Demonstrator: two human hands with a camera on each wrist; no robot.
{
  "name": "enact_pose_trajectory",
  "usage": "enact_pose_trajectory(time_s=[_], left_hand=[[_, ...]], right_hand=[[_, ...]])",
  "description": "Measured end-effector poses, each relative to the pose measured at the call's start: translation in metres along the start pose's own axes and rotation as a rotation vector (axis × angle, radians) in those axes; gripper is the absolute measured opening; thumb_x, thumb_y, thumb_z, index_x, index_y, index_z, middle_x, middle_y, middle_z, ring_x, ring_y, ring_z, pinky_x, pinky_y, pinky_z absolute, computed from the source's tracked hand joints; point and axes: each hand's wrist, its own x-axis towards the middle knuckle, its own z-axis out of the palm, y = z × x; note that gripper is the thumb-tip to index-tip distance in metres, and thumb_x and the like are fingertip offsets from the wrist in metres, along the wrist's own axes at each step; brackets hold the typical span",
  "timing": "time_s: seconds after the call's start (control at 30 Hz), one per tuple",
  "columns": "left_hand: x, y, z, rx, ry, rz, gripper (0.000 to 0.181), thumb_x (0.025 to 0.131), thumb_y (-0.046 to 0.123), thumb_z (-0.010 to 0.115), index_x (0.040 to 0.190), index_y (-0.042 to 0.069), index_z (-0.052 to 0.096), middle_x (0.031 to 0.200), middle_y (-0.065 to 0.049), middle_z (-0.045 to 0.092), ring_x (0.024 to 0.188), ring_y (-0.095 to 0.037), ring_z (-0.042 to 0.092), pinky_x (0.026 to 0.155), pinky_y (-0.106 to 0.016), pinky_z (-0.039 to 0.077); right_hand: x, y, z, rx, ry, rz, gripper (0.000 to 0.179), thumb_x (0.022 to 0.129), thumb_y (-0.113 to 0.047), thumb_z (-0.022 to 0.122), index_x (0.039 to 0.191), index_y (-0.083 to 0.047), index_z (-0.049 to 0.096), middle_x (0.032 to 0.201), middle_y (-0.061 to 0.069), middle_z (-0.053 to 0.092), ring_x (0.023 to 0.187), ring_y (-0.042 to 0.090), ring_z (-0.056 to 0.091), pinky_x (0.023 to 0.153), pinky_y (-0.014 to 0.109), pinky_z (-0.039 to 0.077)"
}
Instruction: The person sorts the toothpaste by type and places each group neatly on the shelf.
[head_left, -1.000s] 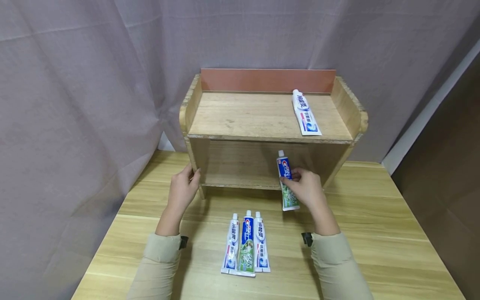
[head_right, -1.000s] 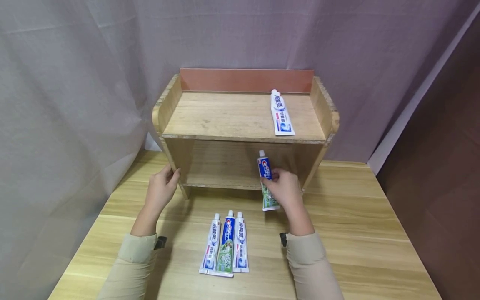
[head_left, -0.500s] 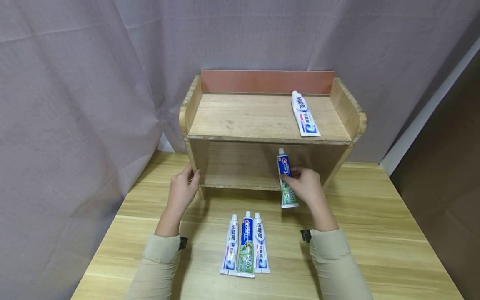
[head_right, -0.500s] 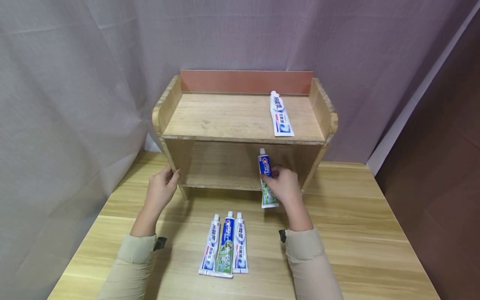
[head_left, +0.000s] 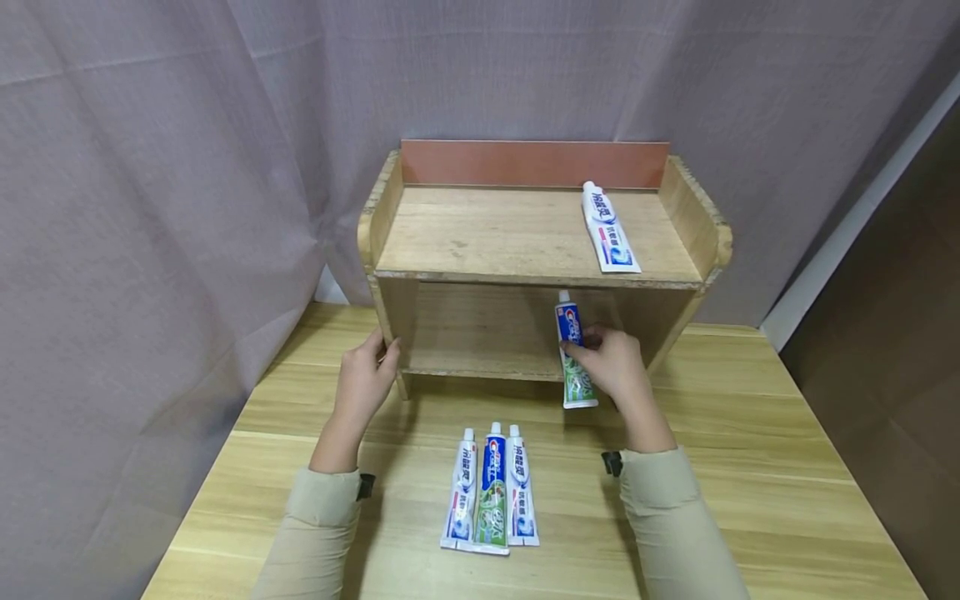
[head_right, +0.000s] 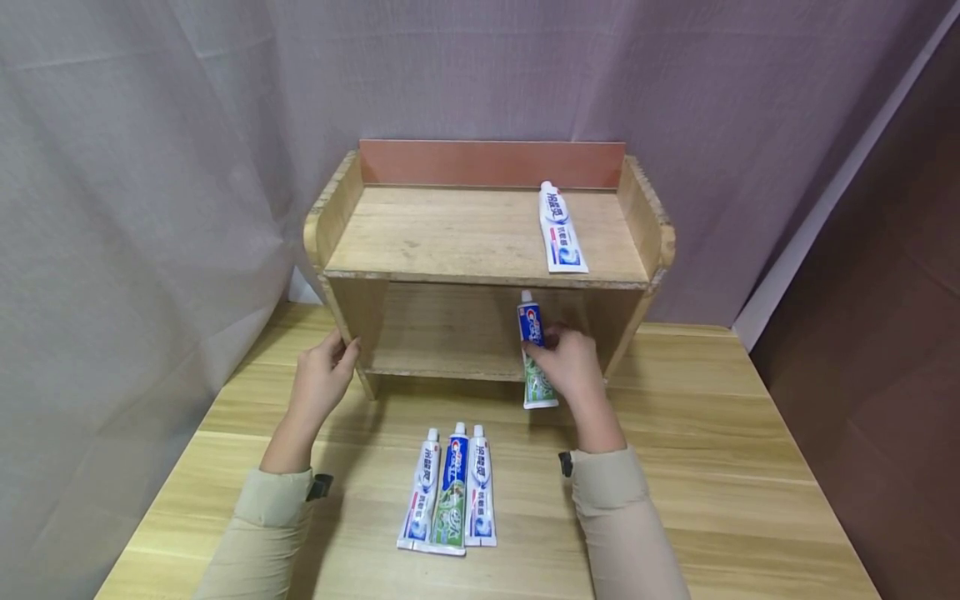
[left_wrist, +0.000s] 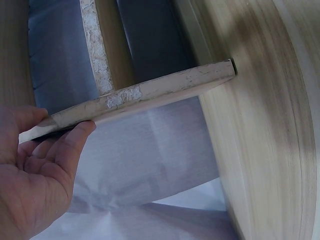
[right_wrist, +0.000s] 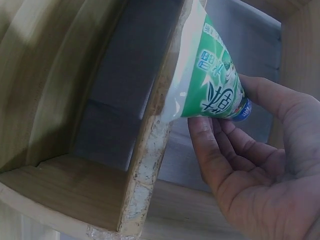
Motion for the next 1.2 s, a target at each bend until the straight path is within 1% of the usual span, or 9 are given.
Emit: enact_pose_trajectory(time_s=[0.27,0.5,0.83,0.93,1.1,1.2], left_hand=[[0.0,0.001,-0.001,-0.005,-0.007,0.005,0.032,0.102,0.018,0.058,0.128,0.0,0.064,0.117,-0.024,0.069,0.106,-0.034,0.07,0.082,-0.037,0.062],[0.0,0.001,-0.001,-0.005,-0.012,-0.007,0.031,0.102,0.017,0.059,0.128,0.001,0.064,0.117,-0.023,0.069,0.106,-0.034,0.07,0.083,-0.036,0.062],[0.0,0.002,-0.001,0.0,-0.009,-0.021,0.031,0.102,0.018,0.059,0.127,0.001,0.065,0.117,-0.023,0.069,0.106,-0.033,0.07,0.083,-0.037,0.062],[0.0,0.002,-0.001,-0.003,-0.01,-0.019,0.031,0.102,0.017,0.059,0.128,0.001,0.065,0.117,-0.023,0.069,0.106,-0.033,0.07,0.084,-0.036,0.062],[0.0,0.002,-0.001,-0.007,-0.01,-0.02,0.031,0.102,0.017,0.059,0.127,0.0,0.065,0.117,-0.023,0.069,0.107,-0.033,0.07,0.084,-0.036,0.062],[0.0,0.002,0.0,-0.006,-0.007,-0.022,0.03,0.102,0.017,0.059,0.126,0.001,0.065,0.117,-0.022,0.07,0.106,-0.033,0.07,0.084,-0.036,0.062]], right_hand=[[0.004,0.0,-0.001,0.005,-0.002,0.005,0.052,0.091,-0.036,0.072,0.12,0.007,0.066,0.108,0.027,0.07,0.083,0.036,0.069,0.071,0.046,0.061],[0.008,0.0,-0.002,0.007,0.002,0.023,0.054,0.091,-0.038,0.072,0.121,0.006,0.066,0.109,0.026,0.07,0.084,0.035,0.069,0.069,0.044,0.061],[0.011,0.001,-0.004,-0.004,-0.005,0.027,0.055,0.091,-0.04,0.07,0.122,0.006,0.065,0.108,0.027,0.07,0.082,0.034,0.068,0.067,0.042,0.06],[0.012,0.002,-0.004,-0.005,0.002,0.024,0.055,0.091,-0.04,0.07,0.122,0.006,0.065,0.108,0.027,0.07,0.083,0.036,0.068,0.069,0.044,0.06],[0.014,0.003,-0.005,-0.005,0.014,0.022,0.054,0.092,-0.037,0.071,0.123,0.007,0.064,0.111,0.028,0.069,0.09,0.039,0.068,0.078,0.049,0.059],[0.016,0.003,-0.005,-0.001,0.022,0.017,0.053,0.092,-0.035,0.071,0.122,0.008,0.065,0.111,0.028,0.069,0.092,0.04,0.067,0.079,0.05,0.059]])
